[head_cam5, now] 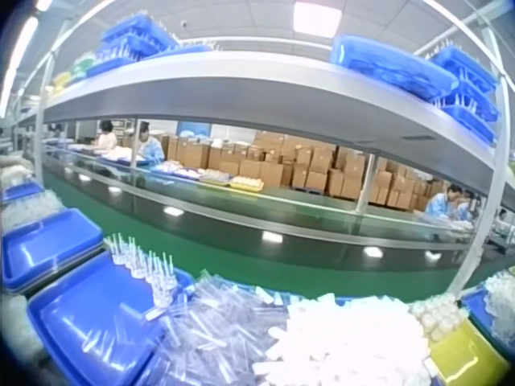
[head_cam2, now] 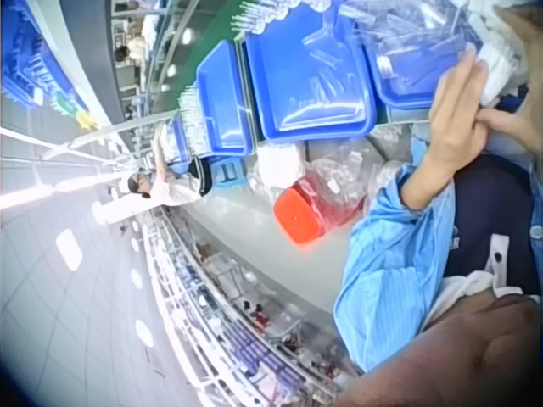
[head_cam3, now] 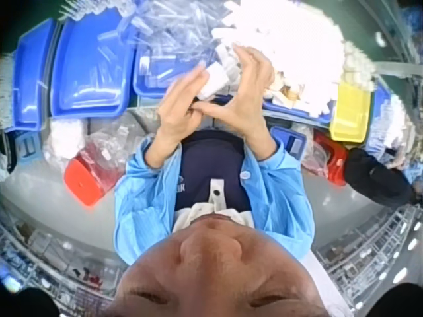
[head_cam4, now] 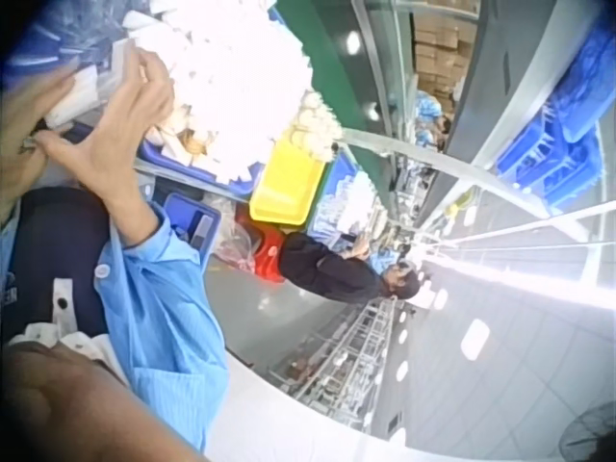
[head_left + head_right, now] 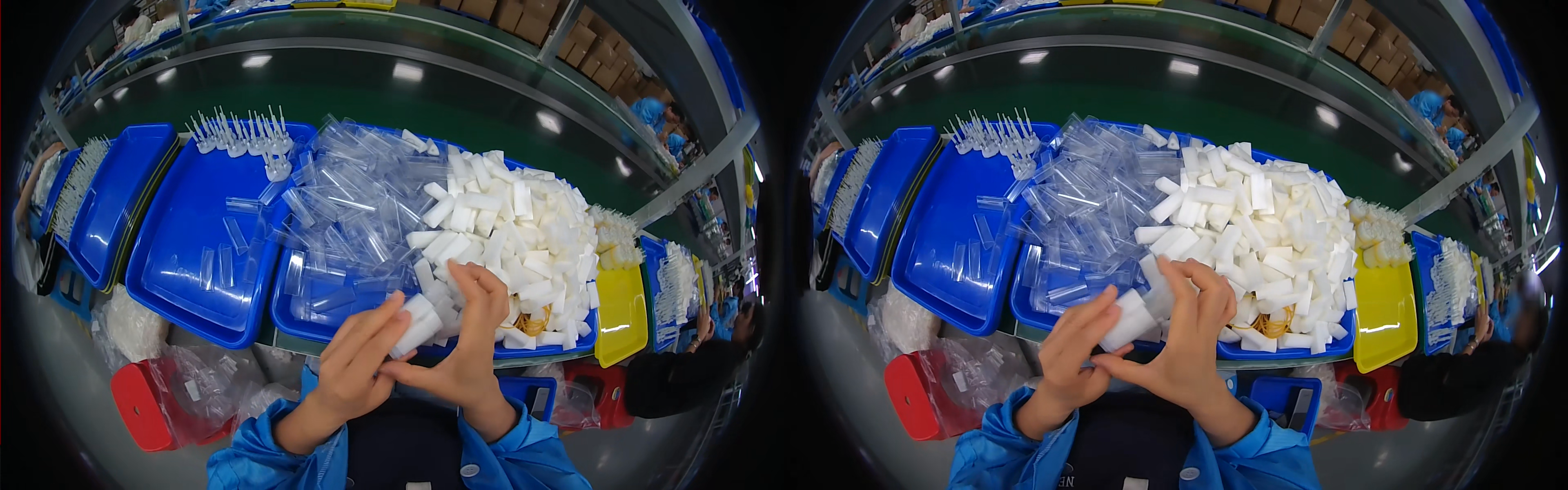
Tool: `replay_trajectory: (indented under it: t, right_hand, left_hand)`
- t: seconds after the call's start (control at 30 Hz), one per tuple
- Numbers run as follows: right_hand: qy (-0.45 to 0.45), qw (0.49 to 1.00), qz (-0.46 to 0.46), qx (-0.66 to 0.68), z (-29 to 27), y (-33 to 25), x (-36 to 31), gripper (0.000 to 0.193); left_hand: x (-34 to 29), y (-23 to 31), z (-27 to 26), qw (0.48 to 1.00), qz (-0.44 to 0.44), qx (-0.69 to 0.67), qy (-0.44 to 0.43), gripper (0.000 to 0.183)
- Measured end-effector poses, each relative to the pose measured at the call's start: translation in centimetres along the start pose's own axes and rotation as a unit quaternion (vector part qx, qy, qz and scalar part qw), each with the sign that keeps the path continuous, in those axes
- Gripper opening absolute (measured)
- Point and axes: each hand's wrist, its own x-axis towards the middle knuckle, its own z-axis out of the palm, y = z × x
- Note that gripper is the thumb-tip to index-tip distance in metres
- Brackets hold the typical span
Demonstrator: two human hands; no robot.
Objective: The person inserts white plastic cylindrical pieces into clear plastic tubes. They pick up a white piece from a blue bin, place it into a clear tube, and then place the assembled unit into a separate blue bin. This repetitive assembly process continues throughout the video.
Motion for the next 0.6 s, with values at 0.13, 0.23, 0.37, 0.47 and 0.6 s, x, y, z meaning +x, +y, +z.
replay_trajectory:
  t: [0.13,0.23,0.37,0.47,0.6]
  right_hand:
    - [0.044,0.998,-0.040,0.001,0.8,0.5,-0.7,0.095]
    - [0.127,0.989,-0.013,0.072,0.7,1.1,-0.6,0.082]
    - [0.057,0.998,-0.016,-0.006,-0.8,1.3,0.2,0.065]
    - [0.047,0.997,-0.039,-0.041,-0.6,1.5,0.3,0.066]
    - [0.052,0.998,0.024,0.017,0.2,1.3,-0.5,0.075]
  left_hand:
    - [0.2,0.2,-0.4,0.999,-0.014,-0.021,-0.024,0.051]
    - [0.4,-0.2,-1.2,1.000,-0.023,-0.006,-0.008,0.051]
    - [0.5,-0.4,-1.2,0.999,-0.012,-0.028,-0.013,0.051]
    - [0.3,-0.3,-1.1,0.999,-0.022,-0.023,-0.008,0.051]
    - [0.3,-0.3,-1.0,1.000,-0.018,-0.006,-0.011,0.052]
